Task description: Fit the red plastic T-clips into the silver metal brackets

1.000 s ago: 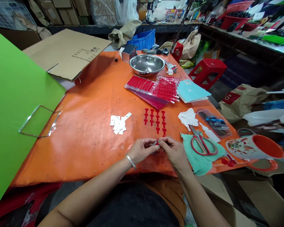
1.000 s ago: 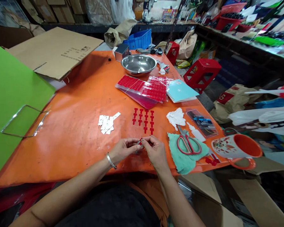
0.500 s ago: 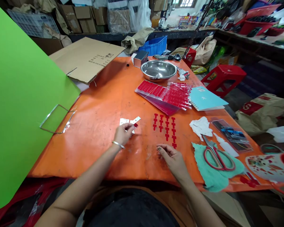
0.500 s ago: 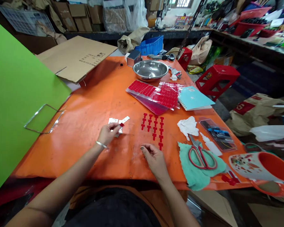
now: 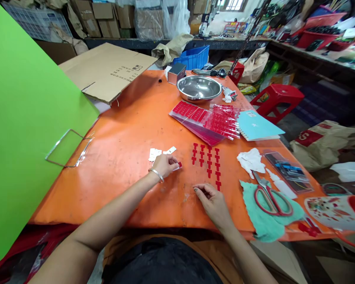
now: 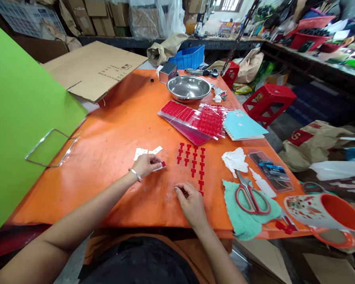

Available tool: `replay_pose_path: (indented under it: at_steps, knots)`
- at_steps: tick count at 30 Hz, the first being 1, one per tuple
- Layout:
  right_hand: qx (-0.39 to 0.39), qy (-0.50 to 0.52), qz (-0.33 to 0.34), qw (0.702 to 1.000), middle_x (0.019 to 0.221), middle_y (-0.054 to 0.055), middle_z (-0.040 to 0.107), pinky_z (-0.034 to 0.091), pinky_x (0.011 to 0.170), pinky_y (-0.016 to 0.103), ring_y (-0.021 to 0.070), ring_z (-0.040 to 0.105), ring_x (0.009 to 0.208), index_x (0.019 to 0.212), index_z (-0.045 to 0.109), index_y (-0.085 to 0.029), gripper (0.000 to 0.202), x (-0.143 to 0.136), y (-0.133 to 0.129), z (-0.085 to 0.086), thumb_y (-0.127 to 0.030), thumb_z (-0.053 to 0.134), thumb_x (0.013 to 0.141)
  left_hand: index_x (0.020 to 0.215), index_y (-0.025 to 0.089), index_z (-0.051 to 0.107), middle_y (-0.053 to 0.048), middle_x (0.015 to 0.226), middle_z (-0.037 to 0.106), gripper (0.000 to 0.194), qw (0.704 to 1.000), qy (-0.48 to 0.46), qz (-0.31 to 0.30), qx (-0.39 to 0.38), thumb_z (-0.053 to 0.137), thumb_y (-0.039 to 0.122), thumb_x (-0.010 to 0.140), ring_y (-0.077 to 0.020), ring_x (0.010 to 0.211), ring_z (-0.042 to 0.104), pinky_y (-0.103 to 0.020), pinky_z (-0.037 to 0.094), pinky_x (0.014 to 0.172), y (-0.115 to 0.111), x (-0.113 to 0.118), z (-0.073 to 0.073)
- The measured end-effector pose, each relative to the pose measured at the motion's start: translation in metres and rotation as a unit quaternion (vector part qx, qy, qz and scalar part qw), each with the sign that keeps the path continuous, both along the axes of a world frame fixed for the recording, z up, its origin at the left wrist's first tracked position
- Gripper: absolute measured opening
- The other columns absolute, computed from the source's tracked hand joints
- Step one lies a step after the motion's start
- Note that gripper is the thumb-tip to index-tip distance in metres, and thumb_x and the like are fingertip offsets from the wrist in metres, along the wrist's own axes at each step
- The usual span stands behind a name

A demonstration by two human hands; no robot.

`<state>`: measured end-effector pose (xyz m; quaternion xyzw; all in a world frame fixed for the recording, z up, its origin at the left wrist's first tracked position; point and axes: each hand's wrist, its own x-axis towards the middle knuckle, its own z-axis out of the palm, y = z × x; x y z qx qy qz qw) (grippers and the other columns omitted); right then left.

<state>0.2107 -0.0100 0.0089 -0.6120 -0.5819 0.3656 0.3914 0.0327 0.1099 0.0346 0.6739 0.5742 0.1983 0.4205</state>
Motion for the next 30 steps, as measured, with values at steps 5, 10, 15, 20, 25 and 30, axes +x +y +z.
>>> replay_pose_path:
  at_steps: [5,10,15,20,25,30]
  knots:
    - [-0.014,0.005,-0.01,1.0,0.078,0.006,0.064,0.047,0.063,0.029,0.0187,0.059,0.068,0.085,0.063,-0.017,0.024,0.01,-0.002,-0.003,-0.038,0.051,0.085,0.075,0.015,0.067,-0.003,0.071,0.068,0.014,0.998,0.038,-0.037,0.018,0.062,0.028,0.074,-0.014,0.065,0.059,-0.023,0.041,0.058,-0.046,0.0,-0.01]
    - [0.001,0.004,-0.028,1.0,0.08,0.005,0.065,0.047,0.065,0.029,0.0188,0.06,0.071,0.085,0.063,-0.018,0.023,0.02,0.0,-0.006,-0.038,0.052,0.084,0.074,0.018,0.068,-0.006,0.078,0.064,0.023,0.974,0.161,-0.074,0.139,0.053,0.033,0.082,-0.0194,0.078,0.057,-0.03,0.042,0.07,-0.052,-0.014,-0.006]
    - [0.017,-0.007,-0.043,0.999,0.079,0.005,0.065,0.046,0.065,0.029,0.0186,0.059,0.072,0.084,0.064,-0.017,0.022,0.021,0.004,-0.003,-0.037,0.053,0.083,0.086,0.018,0.069,-0.009,0.089,0.063,0.018,0.956,0.247,-0.009,0.158,0.053,0.024,0.081,-0.0235,0.092,0.054,-0.033,0.041,0.081,0.007,-0.005,0.0]
    - [0.015,-0.002,-0.05,0.999,0.081,0.005,0.066,0.046,0.066,0.029,0.0185,0.059,0.072,0.084,0.064,-0.017,0.022,0.022,0.003,-0.001,-0.036,0.053,0.083,0.084,0.013,0.068,-0.015,0.094,0.062,0.018,0.956,0.264,0.015,0.125,0.066,0.025,0.07,-0.0282,0.093,0.055,-0.034,0.042,0.076,0.056,0.01,-0.011]
    - [0.008,0.012,-0.057,0.998,0.082,0.006,0.066,0.046,0.068,0.03,0.0191,0.059,0.074,0.084,0.065,-0.017,0.022,0.024,-0.002,-0.001,-0.036,0.055,0.081,0.082,0.015,0.065,-0.008,0.08,0.065,0.019,0.967,0.225,0.005,0.121,0.069,0.03,0.07,-0.0195,0.074,0.058,-0.028,0.042,0.064,0.061,0.008,-0.019]
    - [-0.021,0.083,-0.059,0.995,0.078,0.005,0.065,0.046,0.064,0.028,0.0174,0.058,0.07,0.083,0.065,-0.016,0.024,0.019,-0.003,0.0,-0.039,0.058,0.078,0.086,0.018,0.064,-0.003,0.08,0.067,0.01,0.963,0.119,-0.002,0.24,0.062,0.022,0.078,-0.0159,0.079,0.057,-0.028,0.042,0.075,0.046,-0.01,-0.018]
